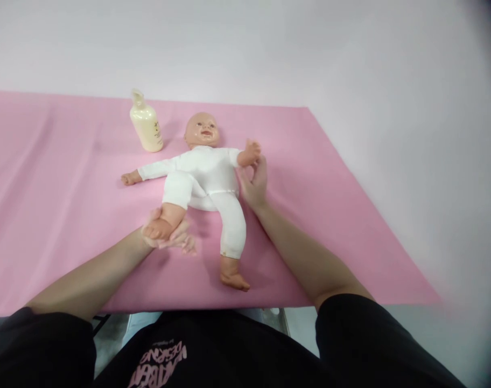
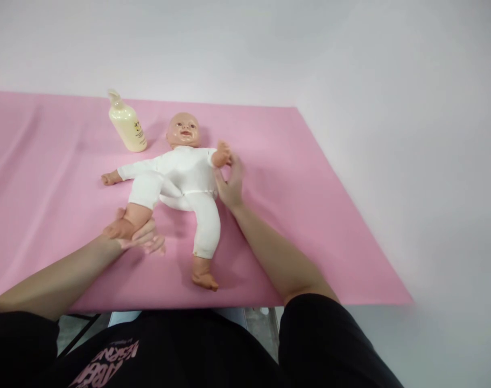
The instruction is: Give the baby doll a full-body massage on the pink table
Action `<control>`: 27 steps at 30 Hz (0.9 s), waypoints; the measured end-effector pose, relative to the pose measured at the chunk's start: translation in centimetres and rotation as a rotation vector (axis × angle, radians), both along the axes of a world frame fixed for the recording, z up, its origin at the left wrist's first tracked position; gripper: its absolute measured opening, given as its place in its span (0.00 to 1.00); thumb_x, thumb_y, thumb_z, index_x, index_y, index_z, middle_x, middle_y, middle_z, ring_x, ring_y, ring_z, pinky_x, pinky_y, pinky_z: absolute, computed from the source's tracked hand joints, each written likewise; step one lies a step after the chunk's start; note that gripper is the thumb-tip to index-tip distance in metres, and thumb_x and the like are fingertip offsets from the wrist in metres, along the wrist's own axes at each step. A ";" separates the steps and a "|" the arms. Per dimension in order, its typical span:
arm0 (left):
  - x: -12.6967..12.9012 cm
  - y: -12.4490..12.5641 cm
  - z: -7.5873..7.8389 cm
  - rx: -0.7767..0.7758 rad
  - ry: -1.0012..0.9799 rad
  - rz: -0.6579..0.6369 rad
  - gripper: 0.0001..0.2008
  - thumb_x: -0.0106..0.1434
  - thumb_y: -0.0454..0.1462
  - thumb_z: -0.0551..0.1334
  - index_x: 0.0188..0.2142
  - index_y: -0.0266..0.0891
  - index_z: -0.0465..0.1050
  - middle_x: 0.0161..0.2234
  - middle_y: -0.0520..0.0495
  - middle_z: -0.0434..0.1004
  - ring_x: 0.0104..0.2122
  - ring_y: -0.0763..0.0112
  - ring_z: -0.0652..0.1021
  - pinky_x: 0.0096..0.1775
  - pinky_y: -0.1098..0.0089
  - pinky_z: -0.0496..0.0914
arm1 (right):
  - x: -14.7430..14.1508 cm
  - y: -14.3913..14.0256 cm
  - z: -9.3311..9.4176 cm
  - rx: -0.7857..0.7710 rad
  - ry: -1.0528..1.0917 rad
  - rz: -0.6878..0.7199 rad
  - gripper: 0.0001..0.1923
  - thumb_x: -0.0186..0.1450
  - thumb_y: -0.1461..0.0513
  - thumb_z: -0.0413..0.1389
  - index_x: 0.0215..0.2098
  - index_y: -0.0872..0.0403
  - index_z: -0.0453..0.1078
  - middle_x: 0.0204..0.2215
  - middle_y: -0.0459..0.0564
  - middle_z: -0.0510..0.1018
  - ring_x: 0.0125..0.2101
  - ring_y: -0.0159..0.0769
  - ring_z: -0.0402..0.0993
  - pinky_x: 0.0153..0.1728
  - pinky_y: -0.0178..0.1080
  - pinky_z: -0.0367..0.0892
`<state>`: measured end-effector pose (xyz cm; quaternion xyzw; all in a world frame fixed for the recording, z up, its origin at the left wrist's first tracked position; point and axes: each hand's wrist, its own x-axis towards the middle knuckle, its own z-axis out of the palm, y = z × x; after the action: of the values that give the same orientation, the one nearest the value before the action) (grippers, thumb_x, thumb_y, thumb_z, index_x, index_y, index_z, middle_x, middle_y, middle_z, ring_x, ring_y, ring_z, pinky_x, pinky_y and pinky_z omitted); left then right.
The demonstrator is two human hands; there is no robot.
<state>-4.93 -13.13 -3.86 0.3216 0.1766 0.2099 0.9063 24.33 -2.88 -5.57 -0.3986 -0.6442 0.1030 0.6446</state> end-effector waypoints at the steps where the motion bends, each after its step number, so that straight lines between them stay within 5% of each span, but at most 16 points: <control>1: 0.2 0.0 0.6 0.033 -0.023 -0.035 0.33 0.40 0.69 0.71 0.17 0.47 0.62 0.09 0.50 0.59 0.27 0.55 0.76 0.43 0.53 0.79 | -0.4 -0.5 0.2 0.015 -0.077 0.025 0.25 0.72 0.45 0.56 0.62 0.45 0.67 0.58 0.55 0.76 0.59 0.50 0.74 0.63 0.58 0.71; 5: 1.4 -0.1 2.8 0.011 0.009 0.148 0.30 0.54 0.63 0.71 0.22 0.40 0.69 0.13 0.54 0.58 0.26 0.64 0.73 0.40 0.64 0.77 | -0.9 -1.4 0.9 0.017 -0.341 0.143 0.20 0.72 0.49 0.56 0.58 0.46 0.72 0.55 0.55 0.80 0.58 0.51 0.75 0.65 0.60 0.68; 9: 1.9 -0.4 2.7 0.050 0.078 0.191 0.29 0.60 0.62 0.67 0.24 0.39 0.68 0.18 0.52 0.63 0.27 0.65 0.74 0.39 0.63 0.77 | -0.8 -1.4 1.1 0.040 -0.410 0.207 0.17 0.72 0.51 0.56 0.57 0.46 0.73 0.54 0.55 0.81 0.57 0.50 0.76 0.64 0.59 0.70; 13: 1.7 -0.6 2.1 0.194 0.075 -0.023 0.31 0.56 0.65 0.67 0.28 0.38 0.73 0.21 0.48 0.69 0.29 0.60 0.77 0.41 0.58 0.77 | -0.7 -1.1 0.4 0.028 -0.316 0.149 0.20 0.71 0.50 0.59 0.58 0.45 0.71 0.54 0.55 0.80 0.58 0.50 0.76 0.63 0.59 0.70; 18: 1.1 -0.8 3.1 0.333 0.086 -0.304 0.32 0.46 0.66 0.71 0.28 0.40 0.76 0.20 0.44 0.73 0.30 0.50 0.80 0.42 0.53 0.77 | 0.4 1.2 -1.4 -0.050 0.054 0.036 0.30 0.69 0.45 0.58 0.65 0.44 0.62 0.62 0.57 0.72 0.59 0.48 0.74 0.58 0.55 0.75; 22: 0.7 -0.6 3.6 0.385 0.157 -0.445 0.25 0.42 0.55 0.79 0.31 0.44 0.77 0.25 0.45 0.78 0.35 0.48 0.83 0.42 0.56 0.80 | 2.5 3.8 -3.2 -0.148 0.330 0.037 0.36 0.67 0.46 0.58 0.69 0.43 0.54 0.74 0.58 0.56 0.67 0.49 0.67 0.57 0.55 0.75; 25: 0.6 -0.4 3.5 0.444 0.196 -0.687 0.20 0.49 0.48 0.78 0.37 0.43 0.80 0.36 0.42 0.84 0.43 0.50 0.84 0.48 0.59 0.80 | 3.9 5.3 -4.6 -0.351 0.556 0.032 0.33 0.69 0.49 0.54 0.69 0.43 0.53 0.69 0.59 0.65 0.62 0.46 0.74 0.54 0.54 0.77; 27: 0.7 -0.3 3.4 0.493 0.215 -0.719 0.20 0.52 0.48 0.77 0.41 0.42 0.82 0.42 0.41 0.85 0.47 0.51 0.84 0.51 0.60 0.79 | 4.5 5.9 -5.3 -0.437 0.661 0.032 0.31 0.71 0.51 0.52 0.70 0.45 0.52 0.64 0.59 0.71 0.58 0.43 0.77 0.55 0.54 0.77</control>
<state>-4.27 -13.45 -0.49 0.5888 0.0918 -0.1171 0.7945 28.86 3.04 -10.89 -0.4614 -0.3710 0.3706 0.7156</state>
